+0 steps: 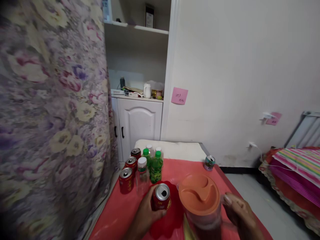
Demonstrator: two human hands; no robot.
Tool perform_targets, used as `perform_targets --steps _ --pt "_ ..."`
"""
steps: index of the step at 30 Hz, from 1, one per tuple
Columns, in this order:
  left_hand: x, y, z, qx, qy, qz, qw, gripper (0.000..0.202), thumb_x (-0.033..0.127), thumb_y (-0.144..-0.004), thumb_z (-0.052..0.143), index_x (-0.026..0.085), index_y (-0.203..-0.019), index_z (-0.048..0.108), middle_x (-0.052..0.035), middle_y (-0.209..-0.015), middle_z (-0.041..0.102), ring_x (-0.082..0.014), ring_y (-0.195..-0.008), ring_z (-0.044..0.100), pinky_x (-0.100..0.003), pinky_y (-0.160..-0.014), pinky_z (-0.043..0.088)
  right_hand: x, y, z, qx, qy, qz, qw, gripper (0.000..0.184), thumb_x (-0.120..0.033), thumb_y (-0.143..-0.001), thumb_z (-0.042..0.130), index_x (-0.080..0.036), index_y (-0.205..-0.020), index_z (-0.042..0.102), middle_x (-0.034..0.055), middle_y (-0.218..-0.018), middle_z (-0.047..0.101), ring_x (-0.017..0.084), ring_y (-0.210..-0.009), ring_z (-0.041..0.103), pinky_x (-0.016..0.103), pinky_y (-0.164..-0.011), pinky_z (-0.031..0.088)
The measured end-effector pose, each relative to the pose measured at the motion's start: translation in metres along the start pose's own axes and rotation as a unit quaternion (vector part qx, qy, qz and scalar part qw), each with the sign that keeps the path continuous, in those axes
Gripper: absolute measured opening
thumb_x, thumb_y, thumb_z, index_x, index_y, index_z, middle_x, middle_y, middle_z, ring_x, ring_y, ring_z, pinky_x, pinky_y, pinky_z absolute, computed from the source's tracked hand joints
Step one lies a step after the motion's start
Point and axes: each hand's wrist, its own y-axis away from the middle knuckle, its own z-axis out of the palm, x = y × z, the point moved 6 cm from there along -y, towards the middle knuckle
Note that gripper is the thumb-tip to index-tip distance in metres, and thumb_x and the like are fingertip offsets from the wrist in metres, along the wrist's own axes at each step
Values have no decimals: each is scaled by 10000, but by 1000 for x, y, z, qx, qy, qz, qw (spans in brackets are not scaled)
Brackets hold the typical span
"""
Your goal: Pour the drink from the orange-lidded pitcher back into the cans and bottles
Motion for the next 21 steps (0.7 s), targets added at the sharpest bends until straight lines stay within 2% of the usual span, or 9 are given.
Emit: perform_targets --steps 4,9,17,21 --pt "5 0 -1 7 20 1 1000 710 27 -510 763 211 -1187 652 -82 -1242 709 -353 -1230 584 -437 -1073 439 9 1 6 -7 -22 27 999 512 -617 -833 574 -235 -628 299 -46 -672 201 128 -598 168 260 -489 239" --pt "9 3 1 -5 19 18 1000 711 87 -510 816 193 -1195 657 -99 -1237 709 -359 -1208 597 -437 -1065 445 8 -2 9 -23 -14 28 999 504 -601 -851 563 -239 -638 284 -49 -669 199 132 -606 159 269 -503 210" --pt "-7 2 2 -5 -22 14 1000 780 -2 -517 760 209 -1249 593 -91 -1293 665 -331 -1231 570 -414 -1084 414 -6 -9 18 -50 44 34 997 544 -661 -836 547 -239 -628 276 -59 -650 178 128 -597 136 290 -528 130" --pt "-6 2 2 -4 -36 20 999 795 -23 -516 746 221 -1254 580 -83 -1298 652 -320 -1233 562 -402 -1077 415 -12 -11 24 -57 63 42 995 574 -685 -830 544 -236 -611 263 -67 -623 165 120 -577 116 289 -532 120"
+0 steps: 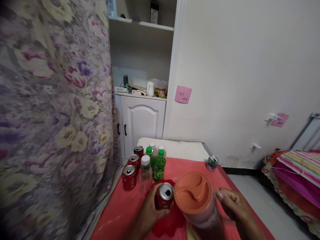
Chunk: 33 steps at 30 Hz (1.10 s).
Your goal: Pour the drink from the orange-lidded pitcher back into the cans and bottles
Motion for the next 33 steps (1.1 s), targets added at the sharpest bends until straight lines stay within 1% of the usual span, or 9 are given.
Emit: perform_targets --steps 6,11,16,20,23,27,33 --pt "2 2 1 -5 1 -30 1000 804 -20 -511 737 224 -1258 568 -77 -1285 665 -316 -1223 577 -405 -1060 430 -7 -1 4 -10 25 24 999 601 -729 -792 559 -238 -620 260 -67 -634 170 118 -596 123 270 -546 137" --pt "2 2 2 -1 14 -19 1000 792 -43 -498 739 225 -1228 587 -73 -1269 674 -315 -1209 584 -401 -1051 438 -14 -2 6 -19 34 7 999 606 -732 -791 559 -240 -597 263 -72 -621 166 114 -571 122 277 -524 131" --pt "4 2 2 -2 22 -31 999 790 -52 -496 736 216 -1224 587 -72 -1271 675 -311 -1202 588 -410 -1048 446 -14 -3 10 -24 42 0 999 614 -734 -793 553 -238 -578 262 -75 -598 161 111 -562 117 279 -521 138" --pt "9 3 1 -2 6 -27 1000 774 -36 -498 738 227 -1211 599 -57 -1241 692 -308 -1170 605 -403 -1026 461 -16 -3 12 -20 45 6 999 625 -748 -774 562 -240 -591 247 -76 -601 157 111 -567 111 277 -516 131" --pt "9 4 -1 11 -5 -33 999 770 -21 -492 749 237 -1204 607 -54 -1230 699 -319 -1165 605 -416 -1029 460 -19 -2 14 -21 48 7 999 623 -743 -768 572 -239 -589 254 -73 -609 159 111 -572 110 278 -516 136" --pt "7 4 0 10 11 -32 999 757 0 -493 765 263 -1188 623 -39 -1216 708 -326 -1155 611 -413 -1007 480 -21 -2 15 -21 54 7 998 623 -754 -758 570 -239 -597 257 -69 -618 162 112 -575 110 275 -512 136" --pt "8 5 -1 16 12 -37 999 760 5 -477 759 237 -1190 633 -56 -1214 713 -342 -1150 614 -428 -1013 473 -20 -4 15 -32 66 8 997 625 -761 -773 552 -243 -607 244 -65 -635 155 112 -581 119 269 -523 159"
